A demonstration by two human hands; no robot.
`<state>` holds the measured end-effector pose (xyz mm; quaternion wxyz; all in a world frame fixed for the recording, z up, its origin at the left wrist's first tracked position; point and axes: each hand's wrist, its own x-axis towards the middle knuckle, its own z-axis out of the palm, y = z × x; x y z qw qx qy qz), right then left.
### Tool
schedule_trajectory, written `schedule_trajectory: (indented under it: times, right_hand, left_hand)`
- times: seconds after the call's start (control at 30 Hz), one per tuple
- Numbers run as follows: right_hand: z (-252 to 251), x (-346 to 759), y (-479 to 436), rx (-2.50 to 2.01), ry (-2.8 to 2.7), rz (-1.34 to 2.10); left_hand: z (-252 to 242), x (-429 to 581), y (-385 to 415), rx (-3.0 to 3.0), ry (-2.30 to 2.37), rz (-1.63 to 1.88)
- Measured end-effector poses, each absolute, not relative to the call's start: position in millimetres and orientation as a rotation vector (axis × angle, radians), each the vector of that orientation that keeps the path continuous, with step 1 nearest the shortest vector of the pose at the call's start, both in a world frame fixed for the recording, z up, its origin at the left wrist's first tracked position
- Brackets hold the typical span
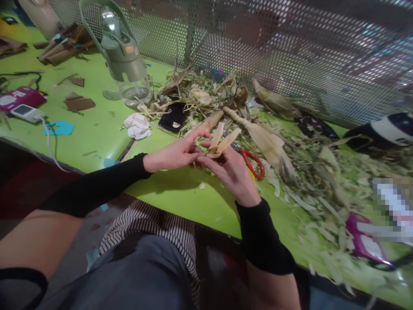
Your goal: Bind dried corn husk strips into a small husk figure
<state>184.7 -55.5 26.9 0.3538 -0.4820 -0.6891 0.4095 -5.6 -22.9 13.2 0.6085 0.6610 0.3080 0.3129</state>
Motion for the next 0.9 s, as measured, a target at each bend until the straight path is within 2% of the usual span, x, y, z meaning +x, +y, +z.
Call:
schedule_trajectory:
  times: [0.1, 0.33, 0.5, 0.7, 0.9]
  right_hand:
    - [30, 182, -59, -1.182, -1.640, 1.225]
    - [36, 194, -51, -1.172, -1.275, 0.973]
    - [36, 191, -49, -1.192, -1.304, 1.088]
    - [28, 184, -51, -1.278, -1.583, 1.024]
    - [19, 179, -53, -1.311, -1.577, 0.772]
  left_hand:
    - [14, -7, -24, 1.512, 0.689, 0.642]
    - [15, -17, -17, 1.669, 0.697, 0.603]
    - [16, -20, -13, 1.960, 0.816, 0.363]
    - [17, -10, -15, 1.883, 0.688, 0.622]
    - [25, -7, -24, 1.698, 0.859, 0.608]
